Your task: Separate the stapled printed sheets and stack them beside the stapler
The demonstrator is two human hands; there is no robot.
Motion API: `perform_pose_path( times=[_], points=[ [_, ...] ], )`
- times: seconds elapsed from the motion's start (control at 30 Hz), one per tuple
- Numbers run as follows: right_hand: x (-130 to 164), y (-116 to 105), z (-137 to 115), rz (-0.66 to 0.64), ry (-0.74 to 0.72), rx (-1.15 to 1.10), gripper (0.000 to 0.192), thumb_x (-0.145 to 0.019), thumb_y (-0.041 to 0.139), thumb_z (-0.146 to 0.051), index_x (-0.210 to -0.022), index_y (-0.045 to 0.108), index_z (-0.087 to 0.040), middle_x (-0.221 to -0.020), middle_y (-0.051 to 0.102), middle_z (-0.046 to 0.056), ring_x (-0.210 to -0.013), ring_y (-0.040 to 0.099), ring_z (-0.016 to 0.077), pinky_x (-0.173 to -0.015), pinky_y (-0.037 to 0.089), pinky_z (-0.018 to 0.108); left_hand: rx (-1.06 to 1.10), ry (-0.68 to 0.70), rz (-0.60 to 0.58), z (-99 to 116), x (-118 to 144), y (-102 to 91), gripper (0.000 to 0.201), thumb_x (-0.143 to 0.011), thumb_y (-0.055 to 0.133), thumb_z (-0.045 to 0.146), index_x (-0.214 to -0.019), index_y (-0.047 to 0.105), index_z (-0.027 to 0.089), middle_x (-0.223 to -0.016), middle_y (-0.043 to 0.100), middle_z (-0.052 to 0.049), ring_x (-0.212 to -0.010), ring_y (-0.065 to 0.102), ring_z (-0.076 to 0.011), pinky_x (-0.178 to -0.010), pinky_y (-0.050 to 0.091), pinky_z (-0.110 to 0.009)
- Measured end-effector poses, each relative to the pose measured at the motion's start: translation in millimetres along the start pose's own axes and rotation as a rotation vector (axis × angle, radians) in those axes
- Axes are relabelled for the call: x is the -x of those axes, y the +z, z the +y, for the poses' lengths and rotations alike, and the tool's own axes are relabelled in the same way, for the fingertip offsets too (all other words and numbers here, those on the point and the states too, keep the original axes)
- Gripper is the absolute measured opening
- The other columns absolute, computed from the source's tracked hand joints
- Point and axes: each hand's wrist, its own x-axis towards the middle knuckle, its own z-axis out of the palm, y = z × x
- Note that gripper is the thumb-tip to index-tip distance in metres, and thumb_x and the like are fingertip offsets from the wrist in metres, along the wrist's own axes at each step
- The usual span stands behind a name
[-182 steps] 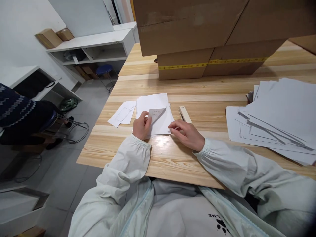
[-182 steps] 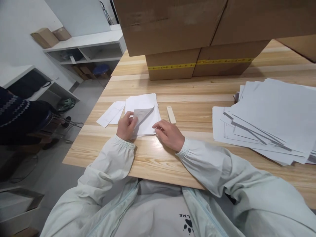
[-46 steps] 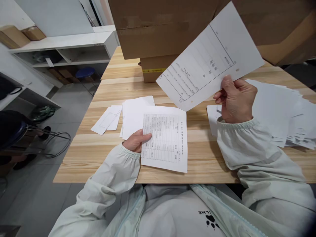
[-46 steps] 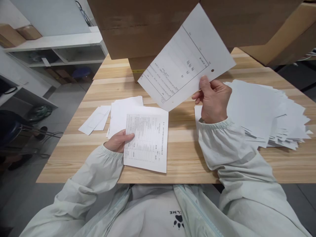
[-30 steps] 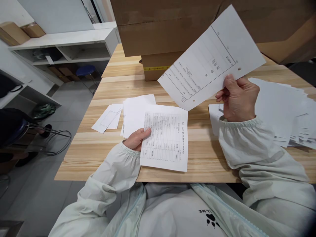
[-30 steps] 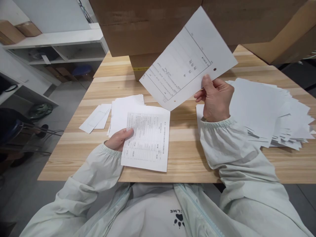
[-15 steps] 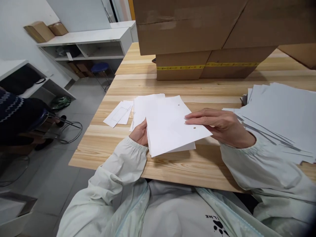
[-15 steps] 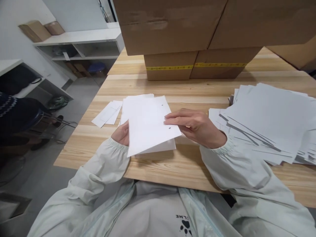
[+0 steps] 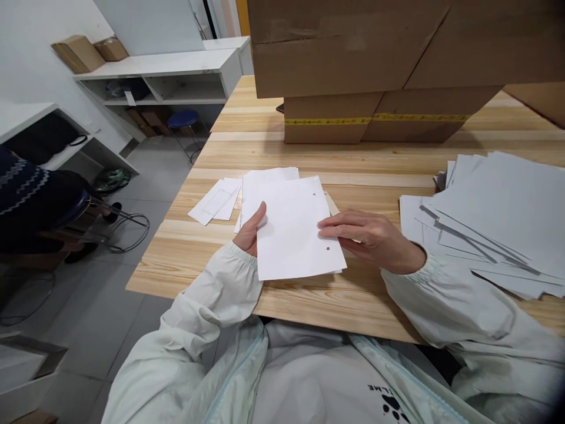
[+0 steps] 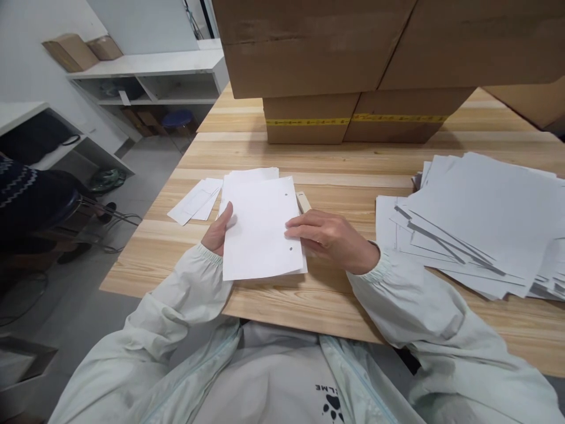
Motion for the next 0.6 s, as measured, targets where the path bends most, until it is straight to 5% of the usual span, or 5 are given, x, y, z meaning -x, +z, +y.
perform_pose_path(
  times=[0.1, 0.27, 0.43, 0.6],
  points=[
    [1, 7, -2, 0.143, 0.063, -0.034, 0.020, -0.090, 0.056, -0.016, -0.095, 0.073, -0.026, -0.097, 0.076, 0.003, -0.086, 0.072, 0.0177, -0.072, 0.058, 0.032, 0.019, 0.042, -0.032, 0, 2, 1.5, 0.066, -0.088, 0.055, 0.059, -0.140, 0.049, 0.018, -0.128, 0.067, -0.011, -0.128, 0.057, -0.0307, -0.112, 0.041, -0.047],
    [-1, 9, -7, 0.661, 0.471, -0.174, 0.007, -0.087, 0.067, -0.030, -0.090, 0.068, -0.024, -0.072, 0.073, 0.000, -0.063, 0.071, 0.0187, -0.058, 0.060, 0.033, 0.034, 0.037, -0.161, -2, 3, 0.9, 0.081, -0.079, 0.055, 0.074, -0.135, 0.053, 0.015, -0.131, 0.064, -0.016, -0.131, 0.052, -0.0353, -0.112, 0.039, -0.050],
    [-12, 7, -10, 0.801, 0.617, -0.450, 0.021, -0.083, 0.071, -0.044, -0.082, 0.063, -0.024, -0.061, 0.068, -0.003, -0.058, 0.071, 0.0181, -0.056, 0.062, 0.032, -0.104, -0.030, -0.108, -11, -3, -7.2, 0.062, -0.075, 0.077, 0.028, -0.130, 0.055, 0.010, -0.121, 0.069, -0.017, -0.123, 0.060, -0.0330, -0.113, 0.039, -0.048],
    [-8, -26, 32, 0.986, 0.742, -0.513, 0.028, -0.071, 0.080, -0.043, -0.079, 0.064, -0.022, -0.066, 0.067, -0.001, -0.062, 0.070, 0.0192, -0.061, 0.062, 0.035, -0.123, -0.039, -0.094, -14, -6, -11.3, 0.052, -0.073, 0.077, 0.019, -0.122, 0.061, 0.010, -0.114, 0.072, -0.017, -0.120, 0.062, -0.0328, -0.111, 0.044, -0.048]
  ],
)
